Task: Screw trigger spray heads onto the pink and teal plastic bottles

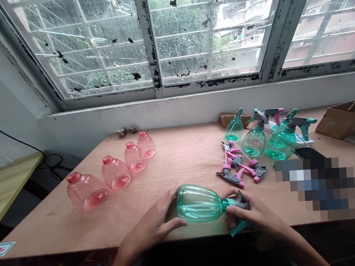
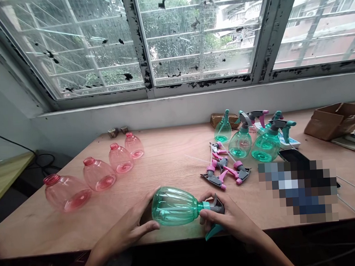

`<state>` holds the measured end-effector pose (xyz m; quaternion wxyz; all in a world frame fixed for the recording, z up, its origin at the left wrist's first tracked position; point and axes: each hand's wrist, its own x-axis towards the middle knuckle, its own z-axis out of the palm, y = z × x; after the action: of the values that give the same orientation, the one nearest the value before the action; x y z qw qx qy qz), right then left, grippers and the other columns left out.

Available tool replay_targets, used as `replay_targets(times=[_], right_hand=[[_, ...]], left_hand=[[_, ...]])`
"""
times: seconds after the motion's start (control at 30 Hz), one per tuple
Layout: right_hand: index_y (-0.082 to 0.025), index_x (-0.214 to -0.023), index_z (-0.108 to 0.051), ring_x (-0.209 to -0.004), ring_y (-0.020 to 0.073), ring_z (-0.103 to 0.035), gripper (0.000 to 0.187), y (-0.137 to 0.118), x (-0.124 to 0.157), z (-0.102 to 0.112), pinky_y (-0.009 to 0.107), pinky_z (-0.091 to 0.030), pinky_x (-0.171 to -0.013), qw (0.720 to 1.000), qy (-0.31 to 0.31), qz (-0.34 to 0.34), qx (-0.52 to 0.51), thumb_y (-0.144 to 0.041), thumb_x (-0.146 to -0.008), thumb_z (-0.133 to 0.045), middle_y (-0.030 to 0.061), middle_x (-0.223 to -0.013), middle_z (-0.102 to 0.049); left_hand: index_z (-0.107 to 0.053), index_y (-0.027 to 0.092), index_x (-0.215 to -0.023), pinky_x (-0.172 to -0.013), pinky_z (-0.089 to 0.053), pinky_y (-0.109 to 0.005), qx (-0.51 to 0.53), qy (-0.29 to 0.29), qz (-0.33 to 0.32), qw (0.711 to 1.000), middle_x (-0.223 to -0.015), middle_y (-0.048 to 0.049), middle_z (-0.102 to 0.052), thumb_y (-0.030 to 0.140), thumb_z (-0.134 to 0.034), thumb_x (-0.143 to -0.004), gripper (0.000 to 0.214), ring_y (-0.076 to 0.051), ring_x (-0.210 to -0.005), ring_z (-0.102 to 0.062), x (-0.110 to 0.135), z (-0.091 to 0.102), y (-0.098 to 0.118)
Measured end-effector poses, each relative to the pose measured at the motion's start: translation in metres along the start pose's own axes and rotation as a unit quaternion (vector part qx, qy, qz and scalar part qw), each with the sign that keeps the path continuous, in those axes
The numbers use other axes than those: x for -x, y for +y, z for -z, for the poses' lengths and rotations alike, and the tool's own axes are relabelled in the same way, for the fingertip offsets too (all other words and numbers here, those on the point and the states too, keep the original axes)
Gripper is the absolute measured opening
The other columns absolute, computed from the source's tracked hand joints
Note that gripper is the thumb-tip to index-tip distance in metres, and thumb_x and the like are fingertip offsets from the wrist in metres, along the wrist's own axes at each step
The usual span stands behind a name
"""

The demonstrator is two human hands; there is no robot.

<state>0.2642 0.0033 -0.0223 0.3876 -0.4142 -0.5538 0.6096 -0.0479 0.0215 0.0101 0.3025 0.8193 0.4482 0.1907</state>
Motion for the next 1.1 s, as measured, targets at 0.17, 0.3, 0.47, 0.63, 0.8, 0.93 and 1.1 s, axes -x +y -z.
replay_targets(times=[0.17, 0.3, 0.47, 0.63, 0.8, 0.93, 1.1], right_hand=[[-0.017, -0.107, -0.059, -0.066, 0.0195, -0.073, 0.038, 0.002, 0.0007, 0.001, 0.029, -0.056, -0.063, 1.0, -0.003, 0.005, -0.002, -0.046, -0.087, -0.074, 0.0017, -0.071, -0.076], [-0.017, -0.107, -0.059, -0.066, 0.0192, -0.073, 0.038, 0.0011, 0.0014, 0.0002, 0.029, -0.056, -0.063, 1.0, -0.002, 0.003, 0.003, -0.046, -0.087, -0.074, 0.0017, -0.07, -0.076], [-0.018, -0.107, -0.058, -0.065, 0.0203, -0.073, 0.04, 0.0006, 0.0016, 0.0001, 0.03, -0.057, -0.063, 1.0, 0.004, -0.001, 0.002, -0.047, -0.086, -0.075, 0.0013, -0.069, -0.075], [-0.017, -0.108, -0.059, -0.067, 0.0208, -0.073, 0.04, -0.0005, 0.0018, 0.0009, 0.031, -0.057, -0.064, 1.0, 0.002, -0.006, 0.004, -0.047, -0.087, -0.075, 0.0019, -0.07, -0.076], [-0.017, -0.109, -0.059, -0.068, 0.0211, -0.074, 0.039, 0.0001, 0.0015, 0.002, 0.031, -0.059, -0.065, 1.0, 0.0, -0.007, 0.013, -0.045, -0.087, -0.075, 0.002, -0.072, -0.076], [-0.017, -0.109, -0.058, -0.068, 0.0196, -0.073, 0.038, 0.0012, 0.0017, 0.0025, 0.03, -0.06, -0.065, 1.0, -0.002, -0.008, 0.004, -0.045, -0.088, -0.075, 0.0014, -0.073, -0.077], [-0.017, -0.11, -0.058, -0.068, 0.0188, -0.073, 0.038, 0.0018, 0.0019, 0.0025, 0.029, -0.059, -0.065, 1.0, -0.002, -0.011, -0.005, -0.043, -0.088, -0.075, 0.0012, -0.073, -0.077]], left_hand=[[-0.031, 0.03, -0.156, -0.123, -0.029, -0.045, 0.003, -0.004, -0.009, 1.0, -0.16, -0.0058, -0.04, 0.037, -0.072, -0.093, 0.076, -0.029, -0.146, -0.038, -0.0005, -0.0013, -0.0024], [-0.031, 0.03, -0.157, -0.122, -0.03, -0.046, 0.006, 0.0, -0.011, 1.0, -0.16, -0.0063, -0.04, 0.037, -0.071, -0.093, 0.076, -0.031, -0.145, -0.039, -0.0004, -0.0016, -0.0028], [-0.03, 0.03, -0.157, -0.122, -0.031, -0.046, 0.001, -0.004, -0.01, 1.0, -0.16, -0.0064, -0.04, 0.037, -0.072, -0.092, 0.077, -0.03, -0.145, -0.039, 0.0, -0.0015, -0.0039], [-0.03, 0.03, -0.157, -0.122, -0.031, -0.047, -0.008, 0.0, -0.004, 1.0, -0.16, -0.0062, -0.04, 0.04, -0.071, -0.093, 0.077, -0.031, -0.145, -0.04, 0.0008, -0.001, -0.0025], [-0.032, 0.031, -0.156, -0.122, -0.032, -0.046, -0.009, 0.002, -0.002, 1.0, -0.159, -0.006, -0.042, 0.038, -0.071, -0.092, 0.075, -0.032, -0.143, -0.041, -0.0002, -0.0006, -0.0001], [-0.033, 0.031, -0.155, -0.122, -0.032, -0.044, -0.007, 0.0, -0.001, 1.0, -0.158, -0.0045, -0.043, 0.036, -0.072, -0.091, 0.075, -0.031, -0.143, -0.042, -0.001, 0.0003, 0.001], [-0.033, 0.03, -0.155, -0.121, -0.033, -0.044, -0.006, -0.003, 0.002, 1.0, -0.157, -0.0059, -0.045, 0.036, -0.071, -0.092, 0.073, -0.03, -0.142, -0.043, -0.0008, 0.0015, 0.0042]])
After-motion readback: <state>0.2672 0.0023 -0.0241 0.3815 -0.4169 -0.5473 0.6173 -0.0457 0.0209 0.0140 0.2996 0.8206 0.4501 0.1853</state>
